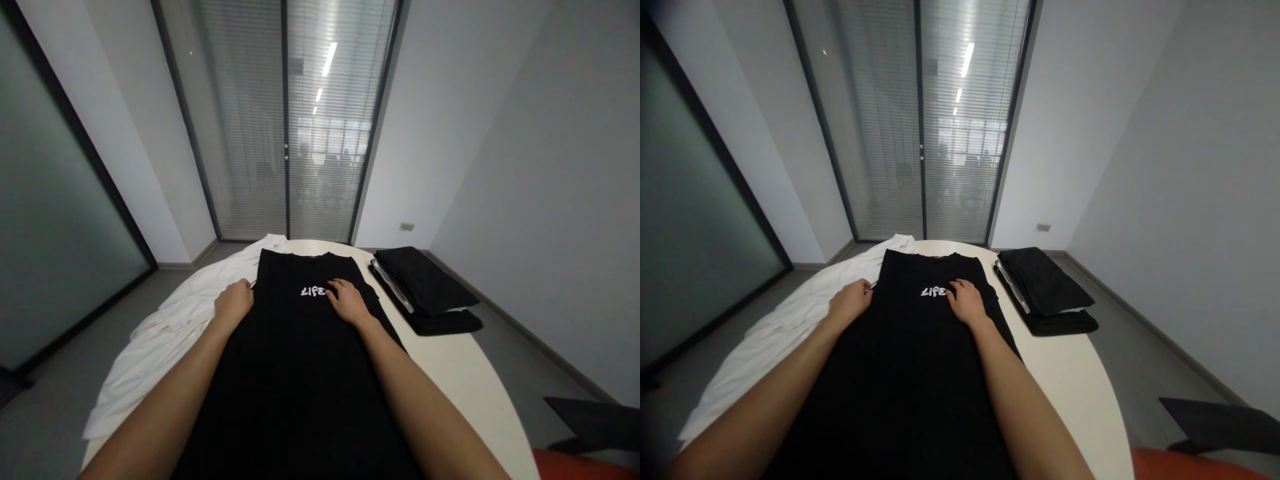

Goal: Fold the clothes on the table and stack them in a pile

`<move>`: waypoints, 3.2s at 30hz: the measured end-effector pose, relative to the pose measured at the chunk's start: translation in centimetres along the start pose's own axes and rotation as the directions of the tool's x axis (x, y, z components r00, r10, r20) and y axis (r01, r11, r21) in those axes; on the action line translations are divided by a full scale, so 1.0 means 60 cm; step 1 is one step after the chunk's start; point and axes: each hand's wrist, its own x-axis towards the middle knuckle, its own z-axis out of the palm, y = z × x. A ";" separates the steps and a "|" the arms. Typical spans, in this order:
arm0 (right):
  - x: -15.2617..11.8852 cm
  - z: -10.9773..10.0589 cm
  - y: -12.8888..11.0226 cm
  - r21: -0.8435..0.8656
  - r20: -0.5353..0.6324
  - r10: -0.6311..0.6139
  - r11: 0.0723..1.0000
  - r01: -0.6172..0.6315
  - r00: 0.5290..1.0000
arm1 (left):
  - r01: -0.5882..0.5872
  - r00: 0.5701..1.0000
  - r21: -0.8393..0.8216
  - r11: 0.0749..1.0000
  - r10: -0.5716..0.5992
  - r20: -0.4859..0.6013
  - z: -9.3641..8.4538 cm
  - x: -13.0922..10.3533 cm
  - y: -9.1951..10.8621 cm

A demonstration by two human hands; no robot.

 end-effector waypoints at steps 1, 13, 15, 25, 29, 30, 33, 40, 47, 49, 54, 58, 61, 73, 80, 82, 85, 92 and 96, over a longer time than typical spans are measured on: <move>0.000 0.000 0.000 0.003 -0.001 -0.003 1.000 0.003 1.000 | 0.016 1.000 -0.017 1.000 -0.016 0.009 -0.001 0.005 -0.006; -0.001 0.003 0.005 -0.029 0.024 0.142 0.990 -0.141 0.990 | 0.081 0.996 -0.207 0.975 -0.086 -0.017 0.011 0.023 -0.029; -0.001 0.003 0.005 -0.055 0.082 0.157 0.987 -0.152 0.984 | 0.085 0.995 -0.240 0.967 -0.094 -0.026 0.010 0.024 -0.031; -0.006 -0.004 -0.003 -0.056 0.139 0.092 0.995 -0.085 0.986 | 0.076 0.997 -0.265 0.961 -0.079 -0.001 0.007 0.018 -0.026; -0.009 0.001 -0.007 -0.059 0.166 0.091 0.995 -0.082 0.982 | 0.086 0.996 -0.258 0.962 -0.078 0.043 0.005 0.029 -0.027; -0.009 0.000 -0.009 -0.057 0.161 0.085 0.995 -0.077 0.983 | 0.082 0.996 -0.254 0.964 -0.069 0.057 0.004 0.031 -0.027; -0.004 -0.019 -0.007 -0.027 0.111 0.062 0.998 -0.060 0.992 | 0.065 0.996 -0.225 0.972 -0.049 0.075 0.004 0.031 -0.022; 0.003 -0.103 0.076 -0.021 0.127 0.379 0.925 -0.379 0.917 | 0.036 0.999 -0.098 0.995 -0.033 0.030 0.007 0.004 -0.007; -0.021 -0.113 0.134 0.100 0.271 0.417 0.884 -0.456 0.868 | -0.001 1.000 -0.032 0.999 0.001 -0.011 0.004 -0.013 0.004; -0.025 -0.110 0.132 0.170 0.310 0.399 0.870 -0.464 0.863 | -0.005 1.000 -0.018 1.000 0.004 -0.023 0.003 -0.018 0.007; -0.034 -0.108 0.122 0.312 0.302 0.385 0.825 -0.471 0.872 | -0.016 0.999 0.002 1.000 0.016 -0.034 0.002 -0.027 0.013; -0.038 -0.115 0.121 0.307 0.237 0.421 0.823 -0.478 0.876 | -0.011 0.999 0.014 1.000 0.011 -0.046 0.002 -0.030 0.015; -0.044 -0.118 0.118 0.209 0.169 0.462 0.847 -0.489 0.871 | -0.008 0.999 0.018 1.000 0.009 -0.050 0.003 -0.030 0.016; -0.071 -0.119 0.130 0.034 0.221 0.540 0.828 -0.559 0.812 | -0.036 0.998 0.027 0.999 0.038 -0.055 0.005 -0.029 0.011; -0.105 -0.121 0.115 -0.088 0.085 0.435 0.899 -0.428 0.896 | -0.086 0.995 0.038 0.996 0.088 -0.049 0.009 -0.029 0.008; -0.112 -0.124 0.103 -0.108 0.096 0.450 0.891 -0.440 0.888 | -0.090 0.995 0.041 0.995 0.092 -0.046 0.009 -0.030 0.009; -0.127 -0.132 0.089 -0.151 0.166 0.474 0.879 -0.453 0.865 | -0.094 0.994 0.046 0.995 0.096 -0.044 0.009 -0.030 0.009; -0.182 -0.129 0.060 -0.396 0.094 0.413 0.850 -0.347 0.906 | -0.100 0.994 0.053 0.994 0.103 -0.045 0.015 -0.028 0.006; -0.191 -0.128 0.049 -0.454 0.005 0.323 0.844 -0.286 0.946 | -0.091 0.994 0.055 0.994 0.093 -0.048 0.015 -0.030 0.009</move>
